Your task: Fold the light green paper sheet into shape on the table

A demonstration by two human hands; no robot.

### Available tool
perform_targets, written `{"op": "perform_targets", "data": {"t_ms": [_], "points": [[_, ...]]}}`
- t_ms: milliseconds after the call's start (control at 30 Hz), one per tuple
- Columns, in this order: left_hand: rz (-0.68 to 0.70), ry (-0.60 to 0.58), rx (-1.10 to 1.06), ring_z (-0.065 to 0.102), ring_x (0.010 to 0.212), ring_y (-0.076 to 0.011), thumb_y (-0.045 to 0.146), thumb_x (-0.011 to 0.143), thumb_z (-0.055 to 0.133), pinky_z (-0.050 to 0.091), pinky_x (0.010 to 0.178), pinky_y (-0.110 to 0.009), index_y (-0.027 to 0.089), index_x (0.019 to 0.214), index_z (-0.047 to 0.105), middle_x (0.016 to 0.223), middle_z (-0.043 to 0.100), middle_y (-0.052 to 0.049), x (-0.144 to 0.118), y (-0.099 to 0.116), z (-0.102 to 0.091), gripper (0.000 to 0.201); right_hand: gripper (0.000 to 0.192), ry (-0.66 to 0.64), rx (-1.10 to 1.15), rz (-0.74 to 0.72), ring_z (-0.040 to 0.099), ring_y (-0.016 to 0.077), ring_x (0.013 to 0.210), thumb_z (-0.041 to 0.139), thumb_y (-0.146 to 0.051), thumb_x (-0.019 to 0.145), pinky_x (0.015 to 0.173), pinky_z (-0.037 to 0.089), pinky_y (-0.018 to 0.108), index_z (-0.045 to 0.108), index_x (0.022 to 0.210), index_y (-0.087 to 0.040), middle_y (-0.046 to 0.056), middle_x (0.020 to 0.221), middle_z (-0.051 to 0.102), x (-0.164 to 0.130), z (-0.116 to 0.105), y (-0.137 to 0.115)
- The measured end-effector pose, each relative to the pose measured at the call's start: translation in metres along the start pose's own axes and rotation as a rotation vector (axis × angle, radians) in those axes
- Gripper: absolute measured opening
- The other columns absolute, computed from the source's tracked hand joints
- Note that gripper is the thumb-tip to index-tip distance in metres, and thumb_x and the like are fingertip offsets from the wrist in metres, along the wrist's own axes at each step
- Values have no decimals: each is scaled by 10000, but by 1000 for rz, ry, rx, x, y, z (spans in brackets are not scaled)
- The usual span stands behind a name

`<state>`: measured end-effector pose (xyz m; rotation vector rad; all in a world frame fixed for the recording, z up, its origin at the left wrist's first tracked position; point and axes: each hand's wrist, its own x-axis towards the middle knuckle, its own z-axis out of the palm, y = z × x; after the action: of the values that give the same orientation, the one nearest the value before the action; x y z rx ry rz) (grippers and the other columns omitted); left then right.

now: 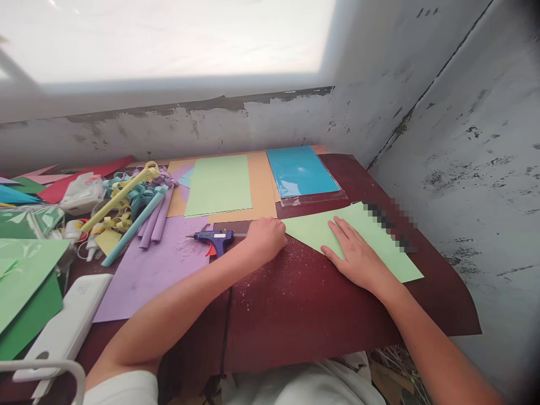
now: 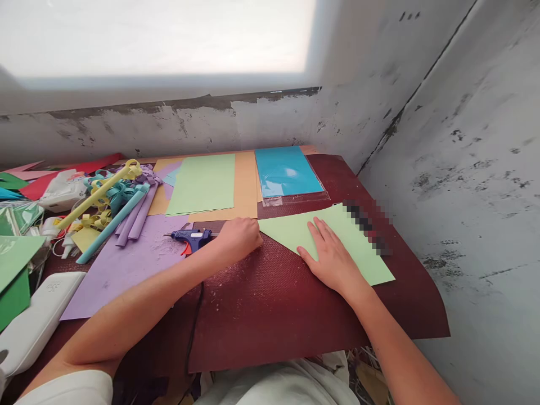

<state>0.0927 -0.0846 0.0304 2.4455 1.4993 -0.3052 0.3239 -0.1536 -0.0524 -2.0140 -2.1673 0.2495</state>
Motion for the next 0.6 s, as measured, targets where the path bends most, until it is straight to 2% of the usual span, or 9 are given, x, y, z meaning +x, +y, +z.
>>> {"op": "perform_targets", "data": {"t_ms": [33, 67, 133, 200, 267, 333, 433, 500, 600], "points": [[30, -9, -8, 739, 917, -292, 179, 922, 503, 551, 772, -357, 118, 917, 722, 966, 759, -174, -11, 9, -1, 228, 775, 6, 0, -4, 247, 294, 1597, 327, -596, 1042, 1288, 311, 481, 328, 1628, -89, 130, 1727, 261, 0, 1, 1], [136, -31, -38, 739, 882, -283, 234, 938, 500, 551, 756, -356, 130, 903, 711, 944, 760, -157, -23, 20, -2, 238, 771, 15, -1, -11, 250, 297, 1596, 333, -594, 1041, 1287, 314, 483, 330, 1626, -91, 136, 1724, 268, 0, 2, 1], [447, -78, -148, 733, 894, -256, 307, 970, 473, 553, 759, -342, 173, 932, 685, 973, 760, -110, -49, 42, -1, 253, 760, 37, -3, -29, 261, 304, 1592, 340, -585, 1040, 1284, 318, 491, 337, 1621, -94, 153, 1715, 286, 0, 4, 3], [787, -212, -210, 725, 899, -228, 382, 1007, 439, 550, 680, -319, 216, 957, 663, 1035, 751, -67, -72, 59, 1, 283, 746, 56, -3, -44, 281, 312, 1584, 339, -578, 1041, 1279, 326, 504, 346, 1616, -103, 166, 1707, 305, 0, 6, 4], [1082, -374, -218, 718, 906, -196, 349, 1022, 432, 532, 576, -305, 256, 1077, 636, 1104, 728, -48, -89, 69, 3, 231, 737, 69, 0, -49, 296, 317, 1578, 336, -578, 1042, 1271, 337, 517, 353, 1615, -116, 167, 1703, 313, 0, 7, 5], [1213, -385, -172, 702, 840, -180, 262, 1001, 452, 547, 581, -308, 250, 1052, 612, 1031, 723, -43, -99, 72, 5, 169, 738, 74, 3, -51, 298, 319, 1577, 338, -586, 1039, 1266, 344, 519, 352, 1618, -128, 161, 1704, 314, 0, 8, 5], [1164, -214, -46, 686, 803, -180, 270, 976, 526, 558, 618, -329, 230, 918, 618, 987, 725, -39, -102, 70, 9, 116, 741, 79, 4, -54, 301, 318, 1576, 344, -590, 1035, 1266, 346, 514, 348, 1621, -137, 158, 1702, 320, 0, 8, 6], [1045, -121, -1, 697, 812, -190, 303, 983, 541, 536, 599, -337, 217, 920, 650, 974, 733, -38, -95, 65, 8, 152, 743, 76, 5, -58, 298, 317, 1577, 342, -588, 1036, 1271, 337, 510, 348, 1620, -128, 161, 1701, 321, 1, 7, 6], [783, -89, 50, 732, 851, -227, 247, 989, 521, 521, 638, -323, 190, 939, 694, 947, 749, -73, -69, 44, -2, 189, 754, 58, 4, -53, 285, 321, 1581, 331, -593, 1037, 1272, 335, 515, 344, 1624, -119, 160, 1707, 308, 0, 5, 5]]}}
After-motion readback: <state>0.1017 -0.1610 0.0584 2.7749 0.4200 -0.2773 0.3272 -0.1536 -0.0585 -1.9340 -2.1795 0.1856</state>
